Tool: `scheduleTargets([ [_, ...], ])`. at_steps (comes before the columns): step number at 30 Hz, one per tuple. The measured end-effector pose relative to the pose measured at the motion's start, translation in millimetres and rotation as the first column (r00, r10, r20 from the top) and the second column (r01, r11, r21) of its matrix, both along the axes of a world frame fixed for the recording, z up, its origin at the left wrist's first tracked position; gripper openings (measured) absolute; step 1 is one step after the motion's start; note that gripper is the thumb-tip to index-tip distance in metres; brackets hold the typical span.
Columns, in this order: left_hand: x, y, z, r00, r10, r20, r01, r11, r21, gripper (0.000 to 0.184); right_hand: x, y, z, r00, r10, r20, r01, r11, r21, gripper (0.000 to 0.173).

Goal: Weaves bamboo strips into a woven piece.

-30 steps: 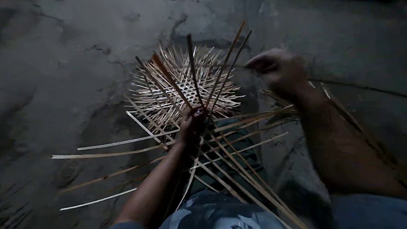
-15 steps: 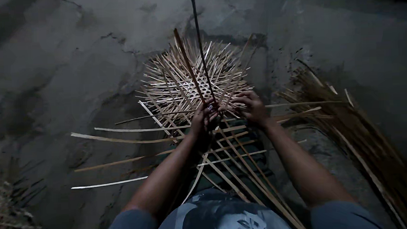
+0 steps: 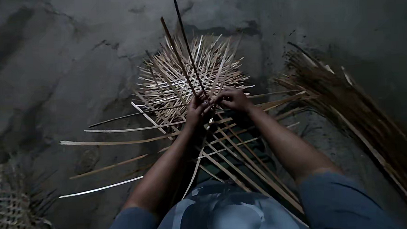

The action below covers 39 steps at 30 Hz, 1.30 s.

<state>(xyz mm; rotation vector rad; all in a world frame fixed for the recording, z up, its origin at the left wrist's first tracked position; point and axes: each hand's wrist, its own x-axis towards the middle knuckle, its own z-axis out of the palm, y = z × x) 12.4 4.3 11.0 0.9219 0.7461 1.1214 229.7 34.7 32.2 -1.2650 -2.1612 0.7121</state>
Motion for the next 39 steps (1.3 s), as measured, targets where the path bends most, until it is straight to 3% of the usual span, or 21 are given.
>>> scheduleTargets([
  [2,4,-9,8,0.959,0.099,-0.266,-0.079,0.993,0.087,0.066,1,1,-5,1.0,0.024,-0.009,-0.024,0.999,0.023,0.019],
  [3,8,-13,11,0.845,0.217,-0.489,-0.128,0.969,0.209,0.075,2,0,-8,0.999,0.039,-0.015,-0.038,0.998,0.047,0.021],
  [5,11,-19,10,0.422,0.478,-0.771,-0.071,0.865,0.497,0.085,4,-1,-14,0.999,0.04,-0.022,-0.038,0.997,0.073,0.025],
  [6,10,-22,9,0.256,0.538,-0.803,0.002,0.83,0.557,0.082,4,-3,-14,0.999,0.037,-0.018,-0.036,0.997,0.061,0.026],
  [7,9,-25,8,0.158,0.55,-0.82,0.047,0.825,0.563,0.073,5,-3,-14,0.999,0.037,-0.009,-0.037,0.998,0.057,0.026],
  [9,8,-30,9,0.055,0.48,-0.876,0.08,0.872,0.483,0.046,7,-1,-12,0.998,0.056,-0.004,-0.056,0.998,0.025,0.026],
  [12,7,-33,10,0.018,0.447,-0.895,0.075,0.892,0.447,0.038,9,7,-15,0.995,0.099,-0.015,-0.099,0.994,0.042,0.024],
  [16,2,-37,10,0.009,0.467,-0.884,0.086,0.88,0.466,0.042,8,8,-17,0.989,0.146,-0.035,-0.145,0.989,0.032,0.022],
  [23,4,-38,13,-0.059,0.467,-0.882,0.136,0.879,0.456,0.035,12,-1,-5,0.992,0.122,0.008,-0.122,0.991,-0.055,0.035],
  [28,4,-36,11,-0.1,0.467,-0.879,0.17,0.878,0.448,0.033,15,4,-25,0.987,0.159,0.003,-0.159,0.987,0.027,0.038],
  [33,0,-45,22,-0.134,0.402,-0.906,0.155,0.911,0.382,0.034,-26,-30,-11,0.98,-0.027,0.196,0.001,0.991,0.131,0.025],
  [36,-5,-49,14,-0.149,0.454,-0.879,0.145,0.889,0.435,0.033,-51,-54,-22,0.967,-0.2,0.156,0.165,0.963,0.212,0.021],
  [39,-8,-53,5,-0.133,0.506,-0.852,0.14,0.861,0.489,0.029,-52,-62,-36,0.972,-0.217,0.091,0.19,0.951,0.242,0.025],
])
